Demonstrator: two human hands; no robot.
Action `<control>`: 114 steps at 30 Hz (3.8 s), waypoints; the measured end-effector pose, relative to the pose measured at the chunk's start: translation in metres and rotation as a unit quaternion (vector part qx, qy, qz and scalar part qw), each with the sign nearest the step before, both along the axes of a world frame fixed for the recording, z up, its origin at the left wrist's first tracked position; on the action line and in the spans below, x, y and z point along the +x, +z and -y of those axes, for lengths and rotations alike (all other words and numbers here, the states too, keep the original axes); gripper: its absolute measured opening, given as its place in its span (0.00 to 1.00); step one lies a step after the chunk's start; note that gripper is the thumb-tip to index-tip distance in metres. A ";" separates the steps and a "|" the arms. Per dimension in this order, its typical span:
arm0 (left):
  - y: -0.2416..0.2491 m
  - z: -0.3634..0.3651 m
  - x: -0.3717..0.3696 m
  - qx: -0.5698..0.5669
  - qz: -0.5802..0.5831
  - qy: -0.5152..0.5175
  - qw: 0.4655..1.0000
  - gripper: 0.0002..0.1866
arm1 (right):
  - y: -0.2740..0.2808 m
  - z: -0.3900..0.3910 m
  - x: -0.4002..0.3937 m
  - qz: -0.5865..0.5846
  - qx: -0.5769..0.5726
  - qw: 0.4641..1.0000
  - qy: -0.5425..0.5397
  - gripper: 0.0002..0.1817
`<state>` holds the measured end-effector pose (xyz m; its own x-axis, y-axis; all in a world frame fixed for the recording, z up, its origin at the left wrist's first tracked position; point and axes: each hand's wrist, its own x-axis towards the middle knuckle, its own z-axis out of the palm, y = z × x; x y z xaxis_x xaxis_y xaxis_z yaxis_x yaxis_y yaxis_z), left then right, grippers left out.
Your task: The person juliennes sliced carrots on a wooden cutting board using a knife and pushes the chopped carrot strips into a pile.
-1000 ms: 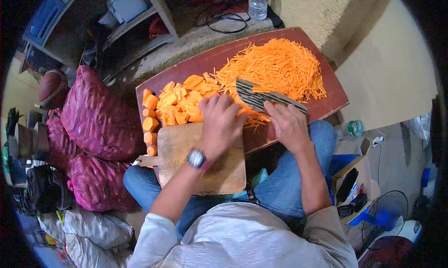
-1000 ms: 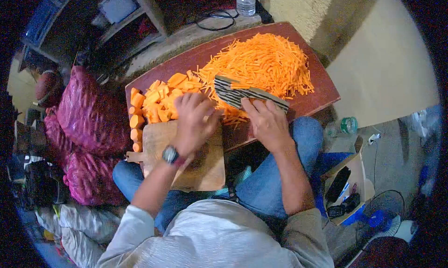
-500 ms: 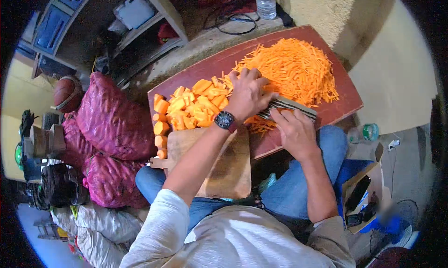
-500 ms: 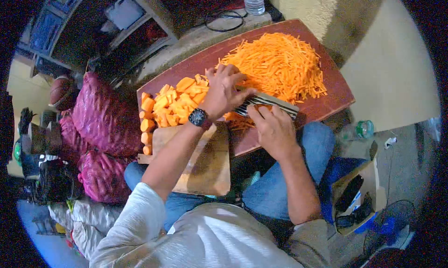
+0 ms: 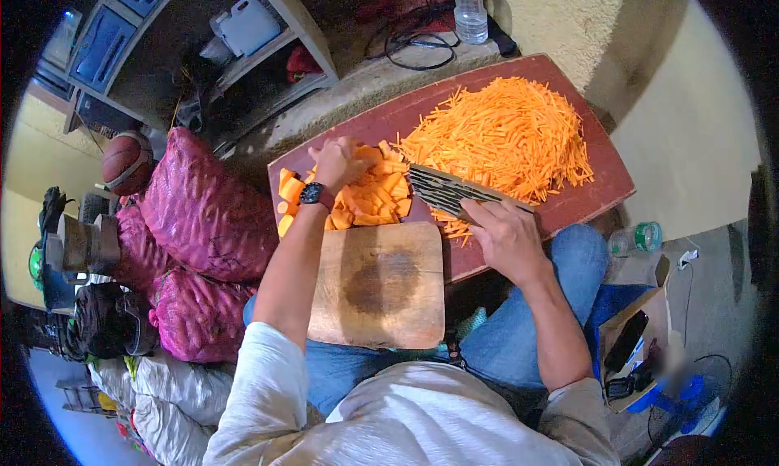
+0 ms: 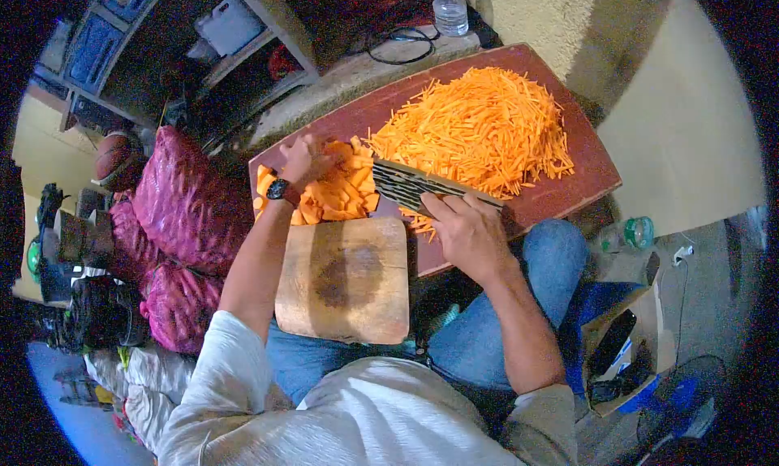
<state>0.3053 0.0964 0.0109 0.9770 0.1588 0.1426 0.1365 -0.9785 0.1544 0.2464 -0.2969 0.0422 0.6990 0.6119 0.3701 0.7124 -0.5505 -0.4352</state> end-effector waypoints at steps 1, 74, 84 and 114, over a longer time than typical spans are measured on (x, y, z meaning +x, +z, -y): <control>0.001 -0.003 0.001 -0.020 -0.058 0.018 0.998 0.28 | 0.001 0.001 0.001 -0.009 0.003 1.000 0.002 0.25; -0.005 0.111 -0.304 -0.078 0.065 -0.055 0.993 0.17 | 0.063 -0.081 -0.132 -0.381 -0.180 0.893 0.159 0.29; -0.006 0.109 -0.304 -0.088 0.061 -0.052 0.993 0.16 | 0.071 -0.093 -0.125 -0.414 -0.222 0.871 0.145 0.27; -0.002 0.104 -0.301 -0.082 0.036 -0.098 0.991 0.21 | 0.073 -0.077 -0.137 -0.376 -0.154 0.902 0.146 0.27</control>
